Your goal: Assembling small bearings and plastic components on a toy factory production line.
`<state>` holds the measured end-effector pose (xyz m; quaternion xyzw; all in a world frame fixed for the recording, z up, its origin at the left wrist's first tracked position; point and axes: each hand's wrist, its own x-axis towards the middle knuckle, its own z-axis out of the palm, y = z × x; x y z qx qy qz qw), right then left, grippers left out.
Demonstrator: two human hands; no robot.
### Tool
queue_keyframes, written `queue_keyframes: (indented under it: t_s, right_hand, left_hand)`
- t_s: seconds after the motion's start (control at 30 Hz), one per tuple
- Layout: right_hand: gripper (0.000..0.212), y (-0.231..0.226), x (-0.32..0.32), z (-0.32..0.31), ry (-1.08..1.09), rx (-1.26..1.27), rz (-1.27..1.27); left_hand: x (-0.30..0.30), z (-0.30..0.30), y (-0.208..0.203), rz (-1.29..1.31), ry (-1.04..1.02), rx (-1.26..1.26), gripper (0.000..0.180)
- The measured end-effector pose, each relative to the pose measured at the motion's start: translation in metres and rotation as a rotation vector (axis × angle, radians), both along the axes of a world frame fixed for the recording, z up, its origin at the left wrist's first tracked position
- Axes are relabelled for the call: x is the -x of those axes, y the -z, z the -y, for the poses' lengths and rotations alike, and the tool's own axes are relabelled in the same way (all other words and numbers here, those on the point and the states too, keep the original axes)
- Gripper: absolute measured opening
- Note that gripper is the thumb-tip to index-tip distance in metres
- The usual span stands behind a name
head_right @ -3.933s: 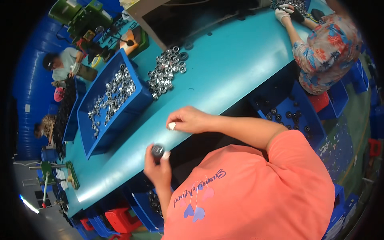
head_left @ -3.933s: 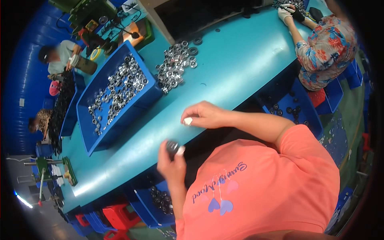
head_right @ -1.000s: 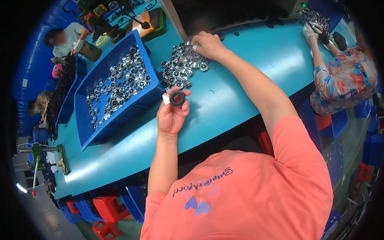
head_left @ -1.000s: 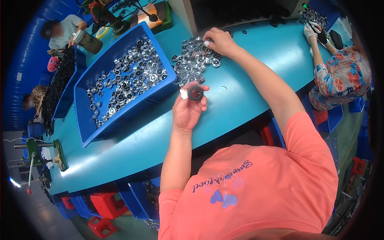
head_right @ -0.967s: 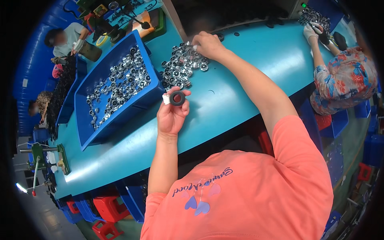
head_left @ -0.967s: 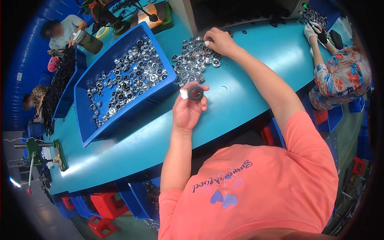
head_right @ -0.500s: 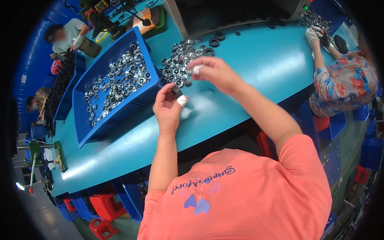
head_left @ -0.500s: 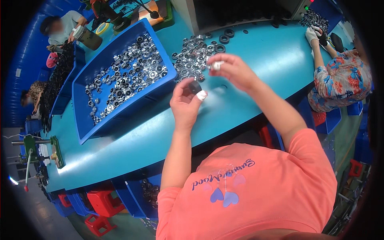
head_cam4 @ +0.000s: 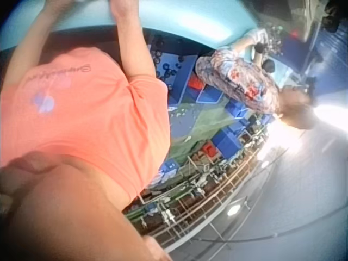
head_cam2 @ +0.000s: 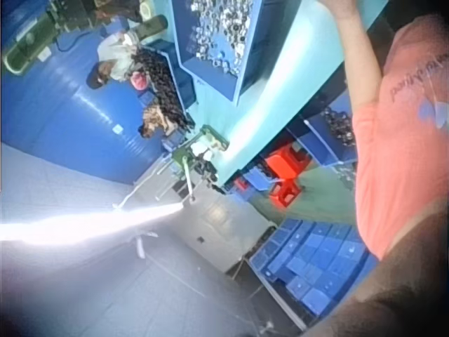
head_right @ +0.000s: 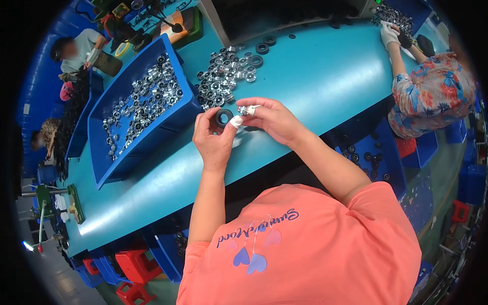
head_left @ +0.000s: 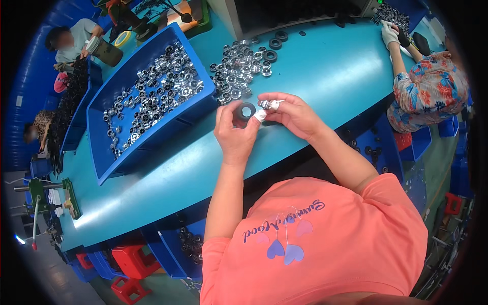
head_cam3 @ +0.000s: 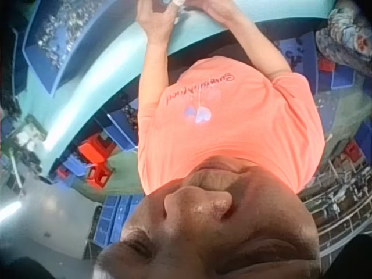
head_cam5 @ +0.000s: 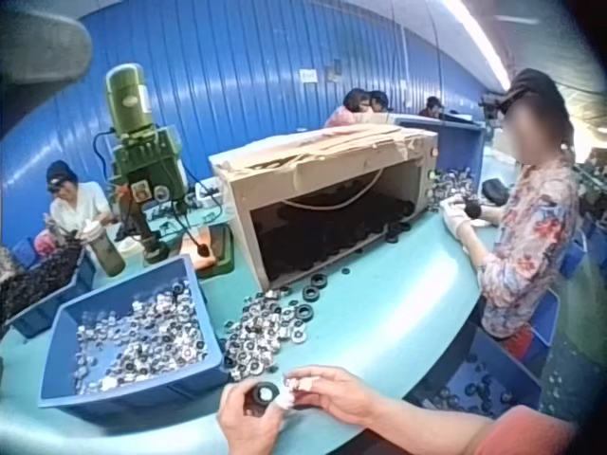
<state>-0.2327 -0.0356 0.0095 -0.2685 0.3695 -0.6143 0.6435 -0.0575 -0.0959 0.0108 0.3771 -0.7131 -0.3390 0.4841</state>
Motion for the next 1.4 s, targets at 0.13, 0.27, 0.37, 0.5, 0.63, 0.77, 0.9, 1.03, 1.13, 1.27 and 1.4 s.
queue_keyframes:
  t_s: [0.13,0.27,0.37,0.5,0.63,0.77,0.9,1.03,1.13,1.27,1.4]
  right_hand:
    - [0.034,-0.006,-0.009,-0.003,0.039,0.004,-0.022]
    - [0.033,-0.013,-0.016,-0.007,0.05,0.081,-0.02]
    - [0.031,-0.018,-0.021,-0.007,0.081,0.075,-0.043]
    - [0.03,-0.02,-0.023,-0.006,0.078,0.103,-0.039]
    - [0.029,-0.026,-0.027,-0.005,0.097,0.118,-0.06]
    - [0.029,-0.027,-0.028,-0.005,0.104,0.123,-0.076]
    - [0.029,-0.028,-0.029,-0.006,0.111,0.111,-0.11]
    - [0.029,-0.031,-0.028,-0.006,0.11,0.118,-0.124]
    - [0.029,-0.032,-0.029,-0.003,0.131,0.127,-0.161]
    - [0.027,-0.031,-0.028,-0.003,0.116,0.172,-0.278]
    - [0.025,-0.033,-0.036,-0.007,0.228,0.268,-0.442]
  left_hand:
    - [-0.001,0.003,0.007,-0.363,0.233,-0.364,0.036]
    - [-0.012,0.012,0.011,-0.838,0.603,-0.876,0.052]
    - [-0.019,0.02,0.027,-1.02,0.804,-0.989,0.067]
    - [-0.019,0.02,0.023,-1.09,0.854,-1.044,0.062]
    - [-0.018,0.02,0.023,-1.103,0.828,-1.058,0.059]
    - [-0.018,0.02,0.024,-1.115,0.839,-1.063,0.057]
    - [-0.018,0.02,0.025,-1.105,0.86,-1.054,0.056]
    - [-0.017,0.019,0.026,-1.064,0.821,-1.019,0.054]
    - [-0.015,0.018,0.021,-0.99,0.731,-0.979,0.054]
    - [-0.014,0.015,0.014,-0.896,0.734,-0.903,0.054]
    - [-0.011,0.013,0.014,-0.842,0.705,-0.891,0.055]
